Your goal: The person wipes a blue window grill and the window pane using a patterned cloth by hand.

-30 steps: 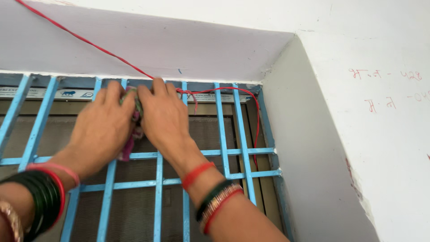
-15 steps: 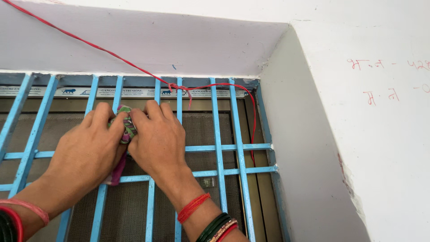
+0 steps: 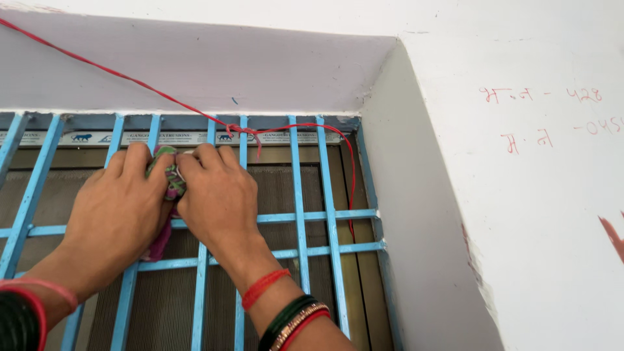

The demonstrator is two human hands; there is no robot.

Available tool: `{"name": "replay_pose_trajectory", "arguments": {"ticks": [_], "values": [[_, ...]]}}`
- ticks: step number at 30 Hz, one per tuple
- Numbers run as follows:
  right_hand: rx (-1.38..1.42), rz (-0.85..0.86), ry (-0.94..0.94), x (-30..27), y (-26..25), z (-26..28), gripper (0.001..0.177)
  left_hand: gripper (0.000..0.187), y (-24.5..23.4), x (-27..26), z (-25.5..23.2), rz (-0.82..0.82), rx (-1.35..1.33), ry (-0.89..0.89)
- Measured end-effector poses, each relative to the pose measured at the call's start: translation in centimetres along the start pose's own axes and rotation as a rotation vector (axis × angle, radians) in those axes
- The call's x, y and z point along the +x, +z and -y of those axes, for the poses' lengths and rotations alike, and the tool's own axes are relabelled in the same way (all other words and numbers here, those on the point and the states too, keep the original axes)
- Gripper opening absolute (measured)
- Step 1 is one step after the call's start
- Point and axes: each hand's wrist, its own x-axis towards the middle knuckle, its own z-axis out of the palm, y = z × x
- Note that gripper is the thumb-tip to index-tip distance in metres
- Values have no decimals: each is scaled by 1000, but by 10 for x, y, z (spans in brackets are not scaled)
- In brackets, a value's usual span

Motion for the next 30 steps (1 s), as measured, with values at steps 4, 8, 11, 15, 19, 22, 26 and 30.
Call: {"name": "replay_pose_trajectory", "arguments": {"ticks": [4,8,11,15,19,22,26,30], "values": [[48,84,26,-15,-23,16,30,56,-17,-21,-7,92,-40,1],[104,36,64,-4,-46,20,34,57,-35,-16,-8,-1,-116,68],[0,-214,-20,-2,-59,21,36,60,-40,-1,-17,-134,-240,118],[5,-83,125,-23,-66,16,45,59,-36,6,-36,-59,-403,64],[44,-43,161,-42,-60,12,49,54,-29,12,-46,-6,-436,-43],[30,-19,153,-25,-48,-7,48,53,-19,36,-40,-57,-373,-11],[41,-113,145,13,-33,-21,43,53,-10,69,-32,-79,-324,-11],[107,-52,247,1,-44,-8,42,62,-12,49,-35,-158,-337,49]]}}
